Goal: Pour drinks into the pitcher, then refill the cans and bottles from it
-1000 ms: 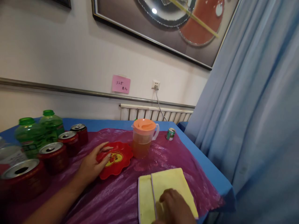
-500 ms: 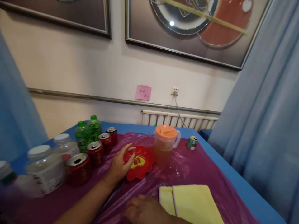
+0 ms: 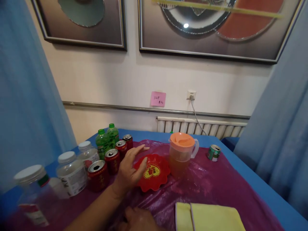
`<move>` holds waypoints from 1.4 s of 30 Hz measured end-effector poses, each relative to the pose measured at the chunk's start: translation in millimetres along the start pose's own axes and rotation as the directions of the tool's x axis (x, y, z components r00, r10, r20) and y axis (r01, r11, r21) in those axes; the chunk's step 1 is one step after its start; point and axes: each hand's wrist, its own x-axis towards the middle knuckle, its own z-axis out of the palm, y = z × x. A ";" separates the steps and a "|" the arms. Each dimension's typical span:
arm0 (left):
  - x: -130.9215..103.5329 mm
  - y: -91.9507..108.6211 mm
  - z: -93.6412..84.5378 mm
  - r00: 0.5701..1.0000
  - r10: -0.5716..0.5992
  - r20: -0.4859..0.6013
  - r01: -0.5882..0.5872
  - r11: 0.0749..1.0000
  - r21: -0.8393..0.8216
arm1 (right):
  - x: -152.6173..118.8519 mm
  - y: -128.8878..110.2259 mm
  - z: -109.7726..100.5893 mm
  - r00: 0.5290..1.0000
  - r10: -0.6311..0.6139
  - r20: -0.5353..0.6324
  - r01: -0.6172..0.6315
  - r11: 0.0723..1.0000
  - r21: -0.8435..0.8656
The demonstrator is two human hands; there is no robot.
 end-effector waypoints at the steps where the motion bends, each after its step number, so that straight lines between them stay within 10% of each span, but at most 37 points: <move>1: 4.6 -0.5 -2.2 1.000 -0.010 -0.009 0.010 1.000 0.006 | 0.9 -0.4 -1.9 1.000 -0.003 0.007 0.003 1.000 0.001; 12: 28.0 -18.7 -46.5 0.947 -0.314 0.072 0.301 0.941 0.153 | 5.5 -10.5 -23.3 0.995 -0.044 -0.094 0.044 0.999 -0.002; 19: -27.6 -61.9 -93.3 0.861 -0.495 0.120 0.323 0.713 0.622 | 5.4 -13.7 -39.2 0.995 -0.001 -0.103 0.007 0.998 0.058; 29: -64.4 -75.8 -104.3 0.867 -0.494 0.063 0.300 0.620 0.725 | 0.4 -13.6 -63.1 0.899 0.014 -0.439 0.100 0.967 0.236; 36: -54.1 -40.8 -108.0 0.869 -0.494 0.011 0.355 0.639 0.682 | -4.0 -7.2 -89.1 0.807 0.148 -0.572 0.078 0.933 0.351; 42: -33.7 24.5 -81.0 0.882 -0.426 0.204 0.297 0.836 0.462 | -2.9 -7.5 -87.0 0.705 0.409 -0.580 -0.103 0.868 0.486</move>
